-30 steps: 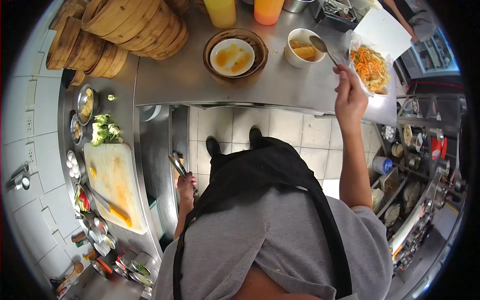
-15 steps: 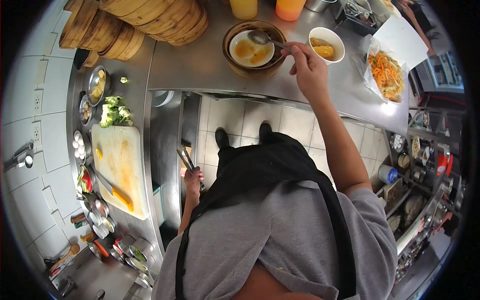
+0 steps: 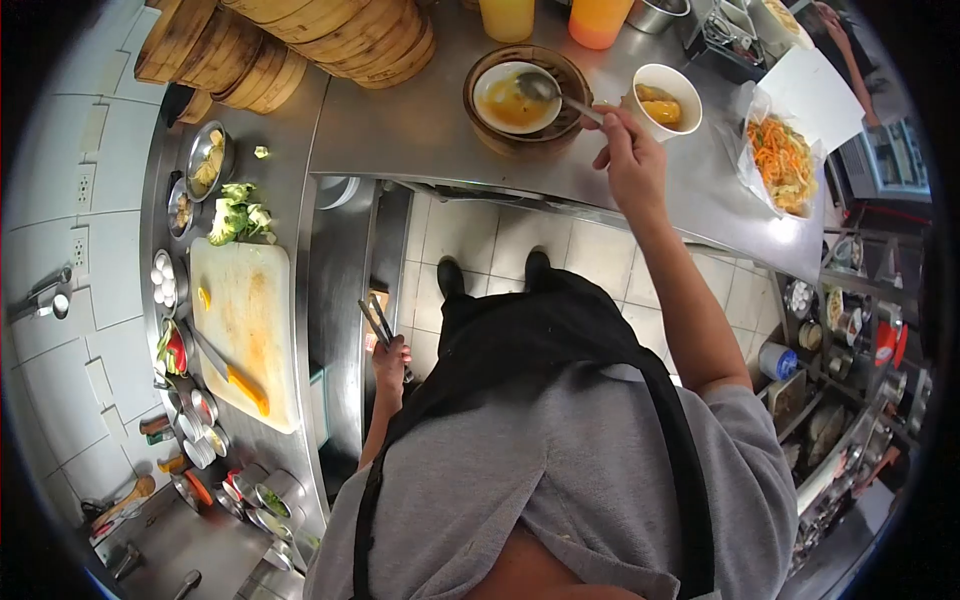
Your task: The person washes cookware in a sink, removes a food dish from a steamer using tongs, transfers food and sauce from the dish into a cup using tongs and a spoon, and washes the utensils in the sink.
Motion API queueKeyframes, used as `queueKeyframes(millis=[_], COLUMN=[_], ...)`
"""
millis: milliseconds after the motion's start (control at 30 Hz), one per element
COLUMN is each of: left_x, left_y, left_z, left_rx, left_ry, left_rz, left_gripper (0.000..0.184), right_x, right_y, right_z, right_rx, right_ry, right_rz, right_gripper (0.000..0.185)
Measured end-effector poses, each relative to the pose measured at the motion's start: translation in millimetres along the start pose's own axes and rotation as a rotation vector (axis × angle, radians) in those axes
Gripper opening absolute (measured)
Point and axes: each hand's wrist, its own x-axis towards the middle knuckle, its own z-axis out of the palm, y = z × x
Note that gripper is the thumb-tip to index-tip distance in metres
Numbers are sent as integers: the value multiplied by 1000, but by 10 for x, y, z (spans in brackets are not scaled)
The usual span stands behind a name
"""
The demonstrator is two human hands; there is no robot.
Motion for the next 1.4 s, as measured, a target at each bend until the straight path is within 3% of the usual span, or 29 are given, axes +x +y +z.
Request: queueKeyframes(millis=[233,400,500,733,867,933,1000,1067,1233,1267,1300,1367,1400], left_x=[63,-53,-109,-147,71,100,130,140,91,65,332,840,933], left_y=[-137,-113,-48,-41,-211,-191,-171,-152,-39,25,-140,-1044,-1039], left_z=[-18,25,13,57,29,55,98,131,165,202,-61,-244,-294], left_rx=[11,51,53,68,60,-26,8,13,48,88,339,-263,-130], left_ry=[16,62,27,35,20,-12,-13,-17,-16,2,-186,-221,-233], left_rz=[12,12,26,52,14,-20,-7,15,26,44,378,231,79], left_gripper=[23,22,23,20,21,23,24,24,22,20,19,17,19], right_x=[-289,-179,-131,-133,-199,-247,-284,-333,-348,-326,-288,-263,-234], right_y=[-158,-102,-86,-296,-462,-488,-339,-282,-363,-338,-323,-423,-439], right_z=[241,239,180,-404,-874,-1004,-1102,-1133,-1161,-1145,-1146,-1064,-988], right_rx=[141,469,533,547,395,117,15,-951,-965,-845,-731,-427,-288], right_ry=[-9,4,-13,116,290,404,392,276,274,309,355,370,348], right_rz=[135,482,508,395,194,-2,-60,-443,-464,-425,-394,-284,-255], right_gripper=[30,33,32,32,31,30,25,20,17,17,17,18,25])
